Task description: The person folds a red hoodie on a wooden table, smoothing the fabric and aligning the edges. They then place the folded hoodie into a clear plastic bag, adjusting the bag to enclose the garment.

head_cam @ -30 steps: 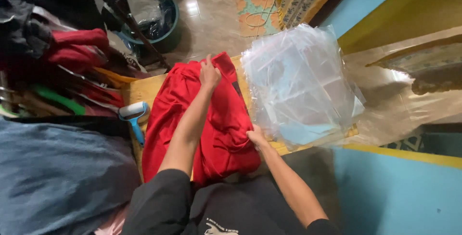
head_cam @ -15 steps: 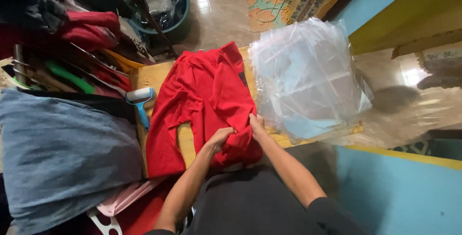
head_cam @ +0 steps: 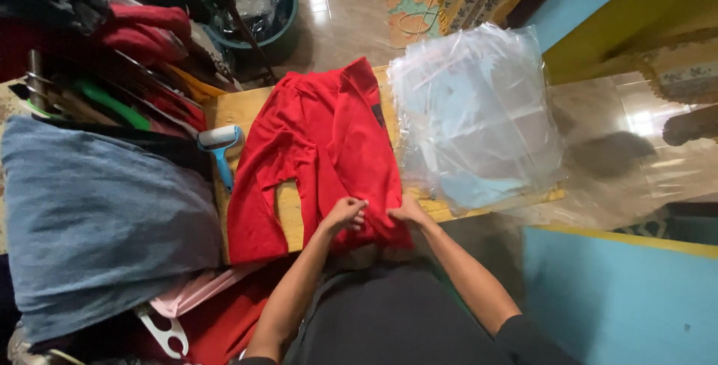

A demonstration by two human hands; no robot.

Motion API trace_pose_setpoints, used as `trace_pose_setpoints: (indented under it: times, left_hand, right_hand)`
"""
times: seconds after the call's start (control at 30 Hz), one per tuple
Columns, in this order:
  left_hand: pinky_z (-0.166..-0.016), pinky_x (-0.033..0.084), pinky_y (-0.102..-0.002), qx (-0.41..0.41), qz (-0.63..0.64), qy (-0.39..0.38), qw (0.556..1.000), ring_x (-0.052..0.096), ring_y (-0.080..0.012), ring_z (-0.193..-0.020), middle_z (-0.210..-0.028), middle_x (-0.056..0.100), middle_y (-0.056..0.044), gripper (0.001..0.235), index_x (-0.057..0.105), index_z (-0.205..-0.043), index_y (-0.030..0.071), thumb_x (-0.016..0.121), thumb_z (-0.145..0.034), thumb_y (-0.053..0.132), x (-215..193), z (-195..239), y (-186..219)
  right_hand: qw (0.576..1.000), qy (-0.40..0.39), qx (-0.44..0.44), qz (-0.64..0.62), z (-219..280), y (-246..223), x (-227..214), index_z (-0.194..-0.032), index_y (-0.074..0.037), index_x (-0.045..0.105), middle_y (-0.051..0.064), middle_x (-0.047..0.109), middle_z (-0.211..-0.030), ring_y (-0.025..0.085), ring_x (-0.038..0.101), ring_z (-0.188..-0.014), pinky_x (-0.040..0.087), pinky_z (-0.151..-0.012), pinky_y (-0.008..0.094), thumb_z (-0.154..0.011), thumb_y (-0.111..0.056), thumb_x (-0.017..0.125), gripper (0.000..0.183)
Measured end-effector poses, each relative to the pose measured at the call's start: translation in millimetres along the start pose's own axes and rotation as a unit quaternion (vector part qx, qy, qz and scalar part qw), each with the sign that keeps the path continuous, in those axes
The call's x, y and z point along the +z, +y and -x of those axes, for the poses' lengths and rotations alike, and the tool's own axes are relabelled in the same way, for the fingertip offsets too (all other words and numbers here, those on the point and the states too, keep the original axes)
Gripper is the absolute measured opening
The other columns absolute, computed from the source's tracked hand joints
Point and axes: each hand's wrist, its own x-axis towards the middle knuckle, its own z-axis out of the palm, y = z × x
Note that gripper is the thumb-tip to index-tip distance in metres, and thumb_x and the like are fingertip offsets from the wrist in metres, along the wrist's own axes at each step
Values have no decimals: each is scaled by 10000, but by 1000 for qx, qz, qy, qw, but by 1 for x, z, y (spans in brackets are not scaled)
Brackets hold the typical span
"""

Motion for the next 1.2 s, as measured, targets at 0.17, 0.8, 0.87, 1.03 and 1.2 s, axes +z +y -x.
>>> trace_pose_setpoints:
  times: [0.17,0.8,0.87,1.03,1.2]
  left_hand:
    - [-708,607,-442,38,-80,170,981,710,-349,-931,-1183,658,-222,713,484,-1273,135,887,-772,442,20,7,0]
    - [-494,638,-376,70,-10,105,992,728,-245,-608,-882,744,-195,469,632,-1230,10,756,-912,333,-37,-13,-18]
    - [-534,646,-392,77,6,118,990,741,-265,-670,-988,723,-233,527,605,-1276,-24,774,-904,310,-36,-3,-3]
    - [-631,658,-483,103,55,174,978,741,-351,-852,-1188,670,-304,680,583,-1347,-66,825,-889,375,-42,-43,23]
    - [-912,525,-684,28,183,140,973,516,-519,-1307,-1524,454,-268,783,480,-1490,40,780,-922,486,-57,-28,62]
  right_hand:
    - [961,-205,25,-187,14,8,-6,-730,19,645,176,560,-488,261,595,-357,492,-315,349,-652,25,702,97]
    - [981,127,-71,127,18,-114,-74,-1332,-119,581,234,688,-1205,470,674,-1146,543,-937,604,-978,-544,577,553]
    - [982,127,-61,123,-33,-93,-56,-1344,-156,577,212,701,-1207,458,678,-1148,544,-941,590,-976,-598,553,575]
    - [981,150,-64,102,-90,-121,-67,-1374,-214,569,232,721,-1189,472,681,-1141,542,-949,588,-981,-660,519,596]
    - [983,122,-126,48,-163,-175,-98,-1438,-187,502,183,711,-1260,420,638,-1235,508,-1022,555,-943,-545,631,624]
